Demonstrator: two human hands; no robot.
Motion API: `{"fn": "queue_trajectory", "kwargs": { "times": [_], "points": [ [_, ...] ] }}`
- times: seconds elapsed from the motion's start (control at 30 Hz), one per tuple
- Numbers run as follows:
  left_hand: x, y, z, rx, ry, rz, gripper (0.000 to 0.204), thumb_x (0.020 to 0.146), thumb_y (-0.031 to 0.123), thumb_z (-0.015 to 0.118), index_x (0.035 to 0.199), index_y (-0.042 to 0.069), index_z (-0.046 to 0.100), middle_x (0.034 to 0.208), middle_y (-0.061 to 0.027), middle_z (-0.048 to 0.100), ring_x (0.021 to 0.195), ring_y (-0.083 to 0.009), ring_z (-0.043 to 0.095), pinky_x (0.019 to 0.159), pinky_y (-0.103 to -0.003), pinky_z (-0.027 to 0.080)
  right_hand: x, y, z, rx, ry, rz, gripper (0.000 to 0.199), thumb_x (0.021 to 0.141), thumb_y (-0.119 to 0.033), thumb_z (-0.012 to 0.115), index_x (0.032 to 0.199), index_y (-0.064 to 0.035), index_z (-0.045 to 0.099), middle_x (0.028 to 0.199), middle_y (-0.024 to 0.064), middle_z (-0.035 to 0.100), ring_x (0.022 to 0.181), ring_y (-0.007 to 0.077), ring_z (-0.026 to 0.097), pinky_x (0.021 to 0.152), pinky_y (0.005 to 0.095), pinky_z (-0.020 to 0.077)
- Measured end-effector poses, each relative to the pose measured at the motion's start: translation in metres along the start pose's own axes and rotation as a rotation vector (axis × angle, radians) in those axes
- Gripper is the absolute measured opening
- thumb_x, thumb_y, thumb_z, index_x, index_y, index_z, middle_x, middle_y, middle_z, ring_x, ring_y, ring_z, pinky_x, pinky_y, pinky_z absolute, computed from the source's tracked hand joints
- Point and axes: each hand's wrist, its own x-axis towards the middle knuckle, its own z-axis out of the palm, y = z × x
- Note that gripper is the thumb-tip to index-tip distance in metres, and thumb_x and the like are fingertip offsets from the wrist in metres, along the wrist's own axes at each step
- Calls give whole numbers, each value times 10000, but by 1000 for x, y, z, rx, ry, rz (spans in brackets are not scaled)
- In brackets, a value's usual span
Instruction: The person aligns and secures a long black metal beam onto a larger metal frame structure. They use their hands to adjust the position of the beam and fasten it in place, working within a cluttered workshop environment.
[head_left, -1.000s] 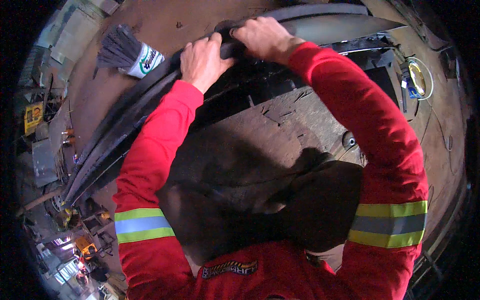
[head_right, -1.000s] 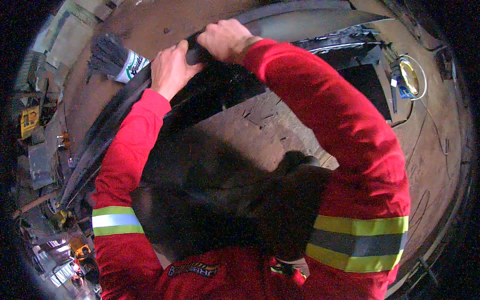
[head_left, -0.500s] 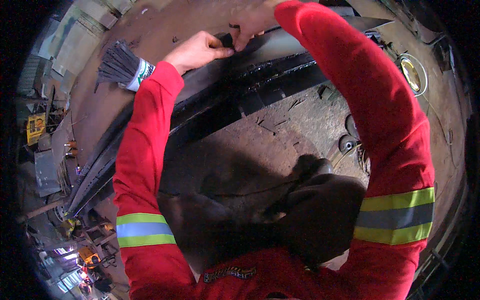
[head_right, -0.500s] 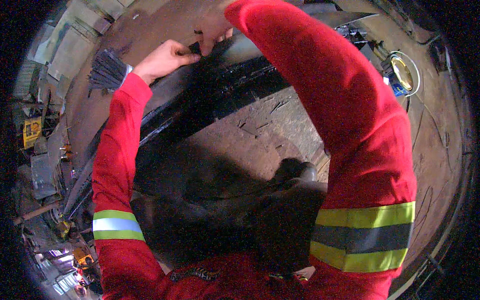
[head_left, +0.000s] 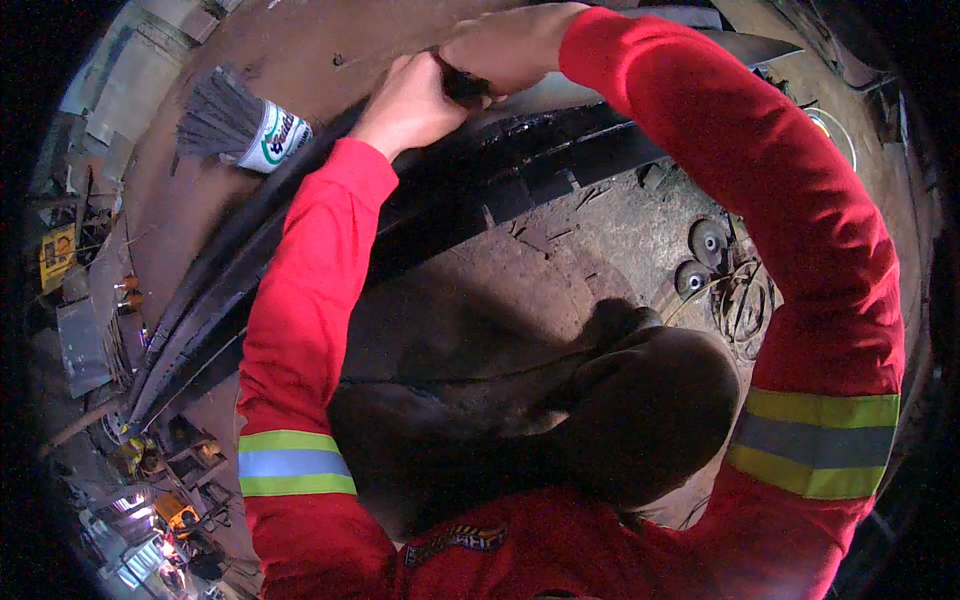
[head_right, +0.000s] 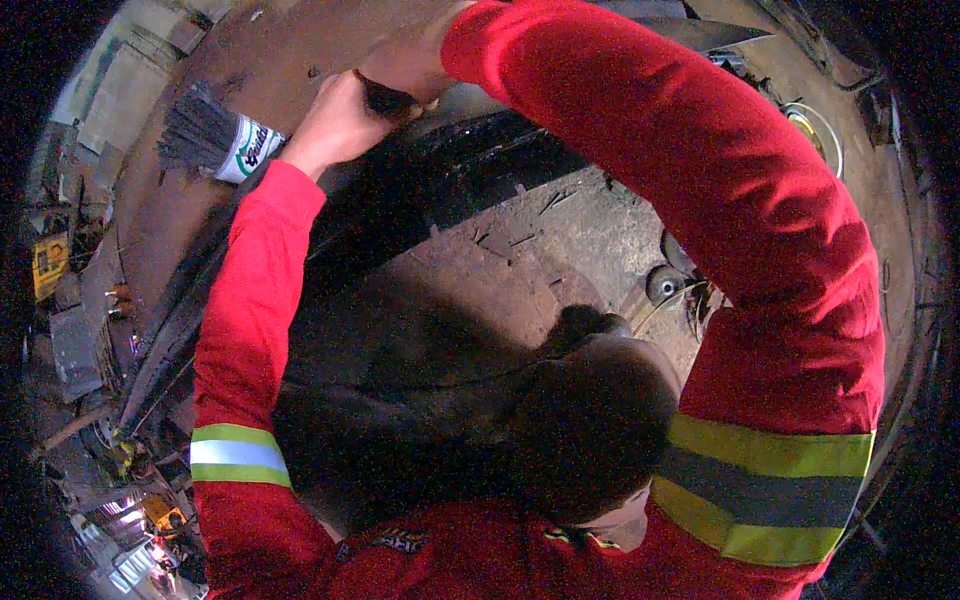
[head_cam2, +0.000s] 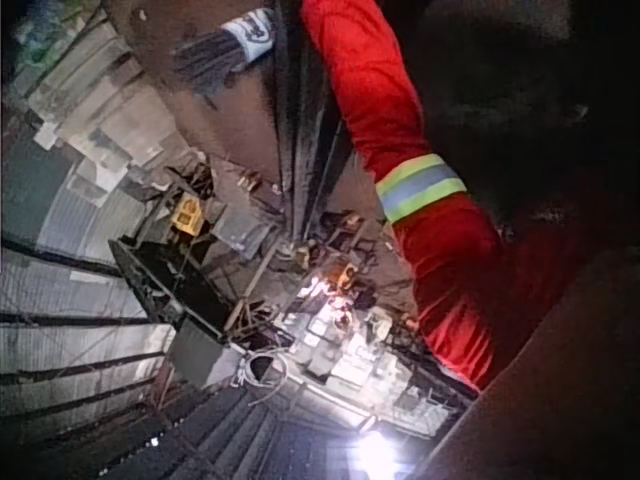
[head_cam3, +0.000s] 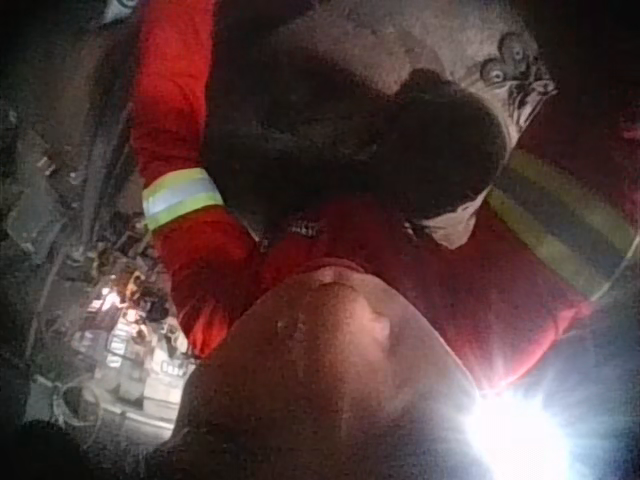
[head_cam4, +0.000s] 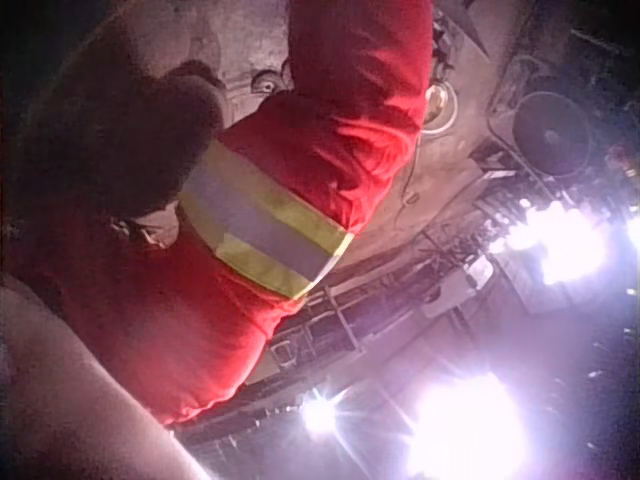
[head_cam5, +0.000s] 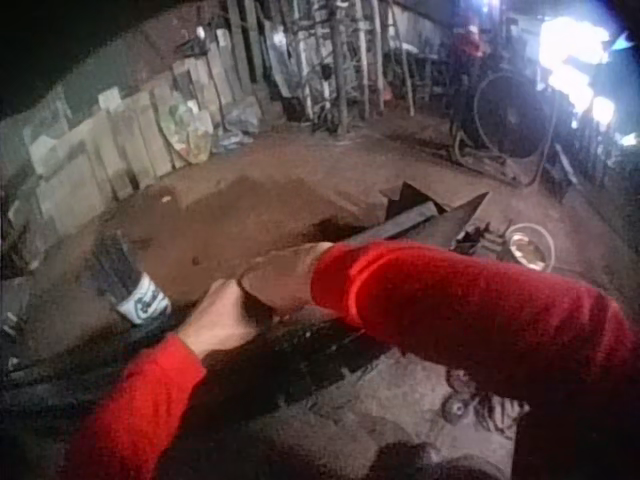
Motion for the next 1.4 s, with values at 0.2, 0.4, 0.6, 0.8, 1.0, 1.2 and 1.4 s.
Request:
{"fn": "queue_trajectory", "kwargs": {
  "times": [0.2,0.4,0.6,0.8,1.0,1.2,1.4],
  "points": [
    [0,5,6,145,-20,-87,367,652,303,767,860,14,677,871,-206,653,853,-365,628,772,-424,503,-4,-2,22,-191,171,-14,296,658,-135,739,917,-45,630,945,151,641,935,295,624,814,389,509],
    [-9,21,8,340,-2,-253,407,638,335,776,836,-5,673,865,-232,648,838,-394,629,757,-438,513,-9,-8,35,-201,239,38,209,688,-130,693,869,-46,630,907,145,645,870,305,637,762,398,515],
    [-15,25,19,442,103,-238,389,663,291,752,898,3,638,887,-216,651,839,-391,630,748,-449,513,-14,-4,51,-195,262,58,143,753,-67,605,892,-69,638,910,143,664,861,321,655,723,408,543],
    [-10,12,12,203,40,-97,343,669,287,742,849,10,650,857,-208,650,827,-394,620,728,-442,493,-19,15,48,13,174,159,281,728,-220,675,923,-20,642,921,167,650,853,333,636,757,395,511],
    [23,0,1,-288,-267,-82,325,894,293,588,894,-24,659,711,4,624,701,-77,508,664,-270,438,-50,58,1,334,-125,298,400,763,-420,657,1022,-116,684,928,137,668,910,254,620,818,382,458],
    [40,16,-11,-171,-440,-177,358,855,315,637,747,-26,631,587,17,477,602,-72,398,534,-292,348,-28,85,16,403,-231,247,356,739,-398,693,915,-89,704,827,91,677,796,232,628,721,374,466],
    [42,20,-8,-26,-381,-173,335,810,294,677,735,-30,634,573,-56,544,559,-107,455,528,-315,381,-35,68,-3,352,-156,172,335,694,-343,739,823,-37,693,769,97,670,682,211,609,617,367,452]
  ]
}}
